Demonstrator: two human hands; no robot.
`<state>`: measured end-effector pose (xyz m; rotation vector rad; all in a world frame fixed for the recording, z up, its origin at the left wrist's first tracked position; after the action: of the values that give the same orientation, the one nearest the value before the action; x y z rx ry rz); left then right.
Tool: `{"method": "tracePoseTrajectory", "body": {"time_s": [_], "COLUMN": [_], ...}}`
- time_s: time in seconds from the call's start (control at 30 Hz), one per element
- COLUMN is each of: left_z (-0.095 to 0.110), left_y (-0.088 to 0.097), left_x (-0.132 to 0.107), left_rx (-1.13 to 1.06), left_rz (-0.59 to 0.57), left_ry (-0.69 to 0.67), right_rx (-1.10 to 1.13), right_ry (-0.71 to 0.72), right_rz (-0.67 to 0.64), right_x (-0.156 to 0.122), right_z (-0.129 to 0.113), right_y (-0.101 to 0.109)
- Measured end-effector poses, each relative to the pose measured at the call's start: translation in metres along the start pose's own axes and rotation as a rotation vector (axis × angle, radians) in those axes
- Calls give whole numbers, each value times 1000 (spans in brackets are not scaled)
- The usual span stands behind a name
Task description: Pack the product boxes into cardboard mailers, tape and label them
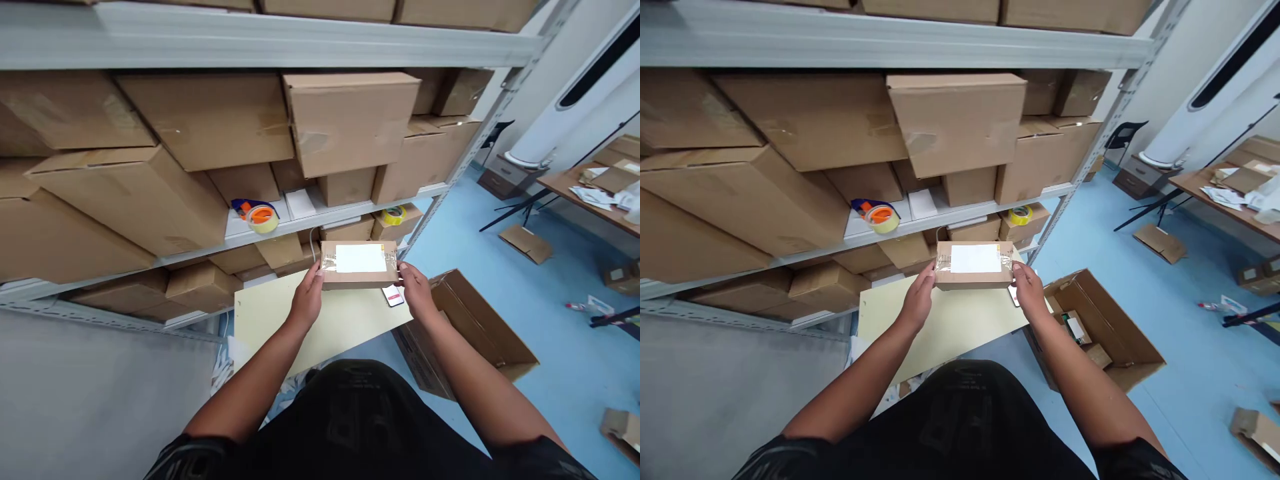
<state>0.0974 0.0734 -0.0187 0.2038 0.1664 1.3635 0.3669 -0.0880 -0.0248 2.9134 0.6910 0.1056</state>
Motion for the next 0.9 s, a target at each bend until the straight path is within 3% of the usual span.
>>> {"method": "tracePoseTrajectory", "body": {"time_s": [0.2,0.37,0.5,0.67,0.9], "left_z": [39,57,69,80,75], "left_y": [-106,-202,-272,-355,-470], "left_x": [-32,-58,-73,-77,-63], "left_rx": [-62,-98,-59,-6,2], "left_rz": [-91,-177,-273,-448,-722], "left_ry": [-83,-80,-82,-129,-146], "right_rx": [20,-4,-29,-70,-238], "right_ry": [21,15,-26,-93,-143], "right_rz": [83,190,301,448,672], "right_x": [37,64,76,79,82], "right_z": [13,30,42,64,100], "right_y": [111,204,266,323,367]}}
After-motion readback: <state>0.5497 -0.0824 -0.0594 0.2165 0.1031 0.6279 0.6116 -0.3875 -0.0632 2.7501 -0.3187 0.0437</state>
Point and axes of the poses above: each hand's wrist, its own x-axis towards the middle knuckle, its own y-axis out of the back of the hand, z = x × y, the point moved 9 cm from there along x, towards the middle knuckle, and after that the axes turned 15 degrees about z, right-handed, at the moved point
